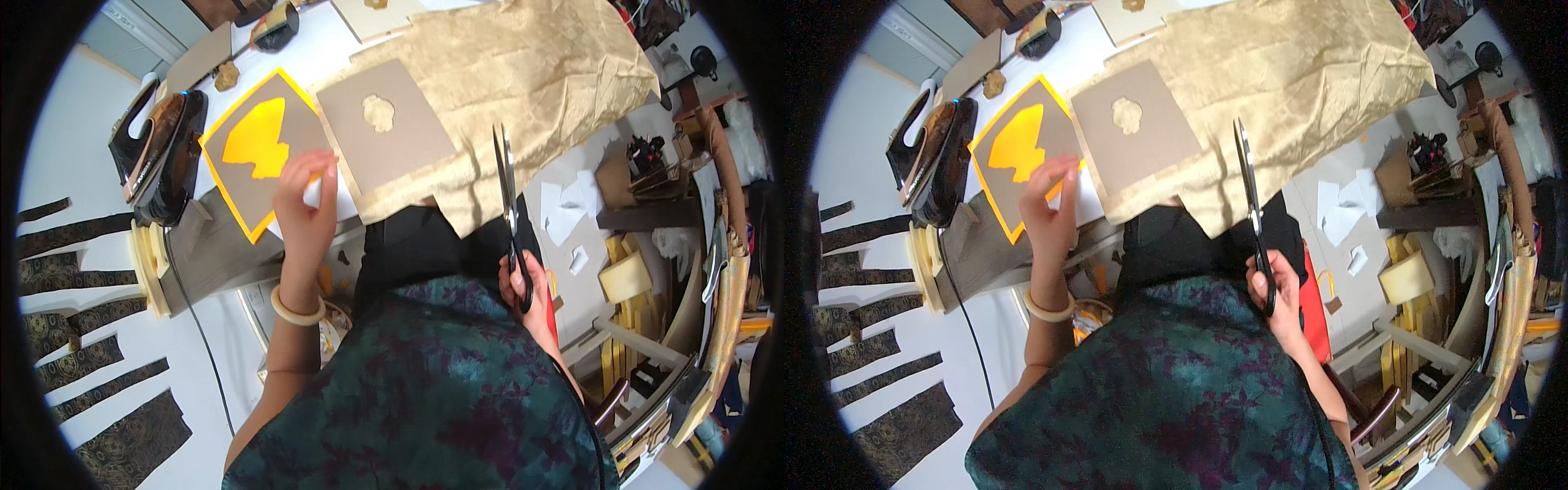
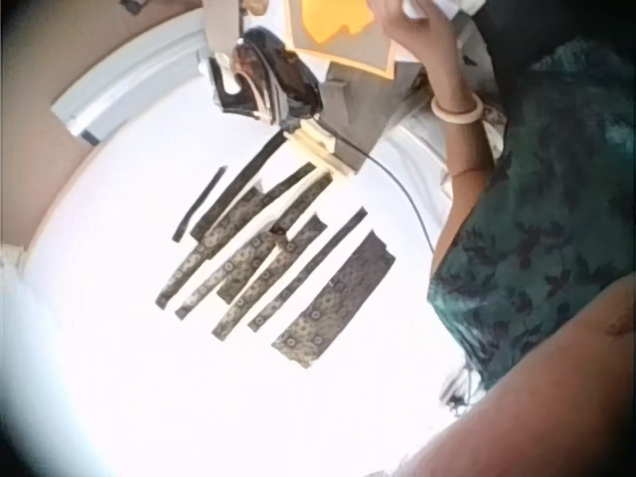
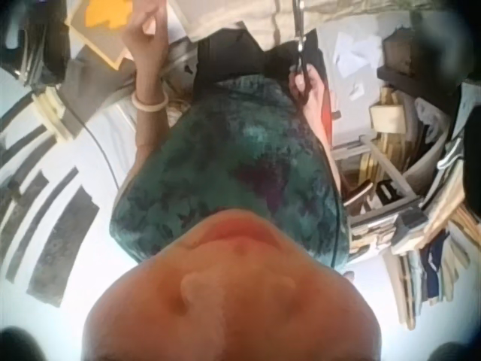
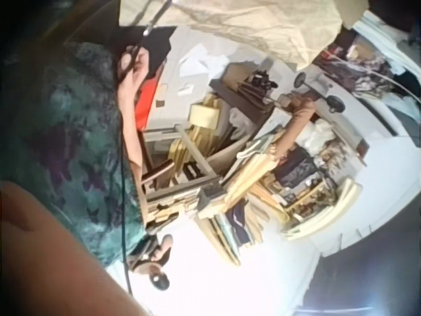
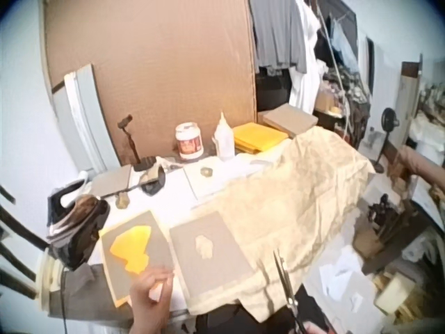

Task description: The person unfolds a piece of beige fabric on a worktable, places a cardboard template on it, and uses shears to cut the fabric around the template. The person then removes the template and trims the cut fabric piece, handing the finished piece to another person.

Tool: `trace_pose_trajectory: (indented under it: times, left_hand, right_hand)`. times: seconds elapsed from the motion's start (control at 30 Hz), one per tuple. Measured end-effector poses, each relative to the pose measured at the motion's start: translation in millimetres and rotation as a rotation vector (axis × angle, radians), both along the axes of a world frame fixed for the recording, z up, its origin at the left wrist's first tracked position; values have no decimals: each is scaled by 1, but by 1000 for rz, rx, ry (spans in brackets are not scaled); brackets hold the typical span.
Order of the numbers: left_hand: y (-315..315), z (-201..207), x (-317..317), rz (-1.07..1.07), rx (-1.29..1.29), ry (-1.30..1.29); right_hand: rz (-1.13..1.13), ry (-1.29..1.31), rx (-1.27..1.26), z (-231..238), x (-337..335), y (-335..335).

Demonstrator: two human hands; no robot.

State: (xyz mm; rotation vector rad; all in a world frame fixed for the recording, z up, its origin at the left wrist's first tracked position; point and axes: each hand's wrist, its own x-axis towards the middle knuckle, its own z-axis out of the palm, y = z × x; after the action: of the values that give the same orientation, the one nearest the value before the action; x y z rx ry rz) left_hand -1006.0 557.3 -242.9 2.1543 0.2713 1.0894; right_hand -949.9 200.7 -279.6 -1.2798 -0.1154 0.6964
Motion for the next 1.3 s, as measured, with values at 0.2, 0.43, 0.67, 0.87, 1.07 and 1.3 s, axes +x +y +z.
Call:
trace_pose_trajectory:
  times: [0.2, 0.43, 0.67, 0.87, 1.07, 1.3]
  left_hand:
    - [-6, -6, 2, -61, 28, 131]
    - [-4, -4, 23, -80, 34, 203]
    - [6, -7, 44, -66, -5, 233]
    - [17, -5, 49, -121, 26, 300]
    - [2, 9, 58, -300, 228, 562]
    - [-8, 11, 64, -299, 254, 561]
  right_hand:
    - [34, -4, 42, 0, 7, 3]
    - [-4, 0, 64, -3, 20, 5]
    - [-19, 3, 48, 5, 41, 13]
    - [-13, 22, 91, 7, 63, 21]
    - [-4, 28, 122, -1, 77, 28]
    - [-25, -69, 31, 4, 86, 24]
